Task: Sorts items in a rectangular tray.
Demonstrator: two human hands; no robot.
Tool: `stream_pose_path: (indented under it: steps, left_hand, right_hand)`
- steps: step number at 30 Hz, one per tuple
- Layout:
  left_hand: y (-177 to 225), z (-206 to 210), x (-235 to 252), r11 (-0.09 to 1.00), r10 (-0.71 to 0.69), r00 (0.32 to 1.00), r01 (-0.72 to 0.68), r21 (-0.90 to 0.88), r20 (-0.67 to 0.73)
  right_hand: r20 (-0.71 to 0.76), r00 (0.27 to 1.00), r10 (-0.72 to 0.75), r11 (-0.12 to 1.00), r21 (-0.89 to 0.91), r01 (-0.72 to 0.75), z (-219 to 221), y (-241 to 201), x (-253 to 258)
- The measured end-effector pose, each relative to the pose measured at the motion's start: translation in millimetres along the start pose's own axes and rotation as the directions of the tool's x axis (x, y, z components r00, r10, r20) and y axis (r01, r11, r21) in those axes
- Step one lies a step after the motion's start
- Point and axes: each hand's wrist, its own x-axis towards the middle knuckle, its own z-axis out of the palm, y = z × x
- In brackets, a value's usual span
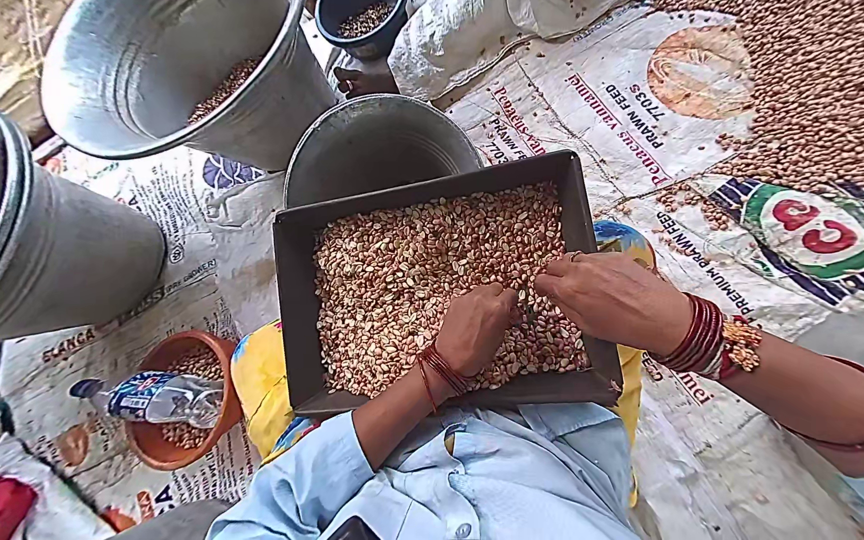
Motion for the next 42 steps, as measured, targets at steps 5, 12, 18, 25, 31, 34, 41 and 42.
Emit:
stream_pose_path:
  steps: [5, 12, 18, 25, 31, 34, 41, 42]
  left_hand:
    - [1, -4, 1, 0.998, -0.044, 0.995, 0.047, -0.038, 0.085]
    - [-15, -17, 2, 0.947, -0.099, 0.993, 0.074, -0.313, -0.064]
    - [6, 2, 3, 0.995, 0.052, 0.996, -0.047, -0.083, 0.066]
    - [5, -2, 4, 0.999, -0.001, 0.995, 0.006, -0.051, 0.095]
    - [-21, -23, 6, 0.942, -0.113, 0.994, 0.106, -0.319, -0.004]
    - [-26, -33, 2, 0.928, -0.099, 0.992, 0.118, -0.353, 0.073]
    - [2, -10, -10, 0.997, -0.002, 0.983, 0.017, -0.077, 0.186]
    - [4, -9, -11, 0.999, -0.001, 0.986, 0.008, -0.042, 0.169]
  right_hand:
    - [0.609, 0.783, -0.128, 0.984, 0.178, 0.023, -22, -16, 3]
    - [-0.010, 0.999, 0.037, 0.998, -0.051, -0.037, 5, -9, -1]
    - [-0.043, 0.998, 0.050, 0.998, -0.036, -0.051, -1, -6, -1]
    - [-0.091, 0.995, -0.033, 0.997, 0.061, 0.039, 28, -22, 1]
    - [-0.103, 0.993, -0.062, 0.997, 0.038, 0.067, 42, -29, 2]
    - [-0.035, 0.998, -0.052, 0.998, 0.030, 0.053, 43, -32, 2]
    - [0.037, 0.999, -0.022, 0.999, -0.024, 0.023, 43, -41, 1]
    - [0.047, 0.999, -0.015, 0.999, -0.030, 0.016, 43, -42, 1]
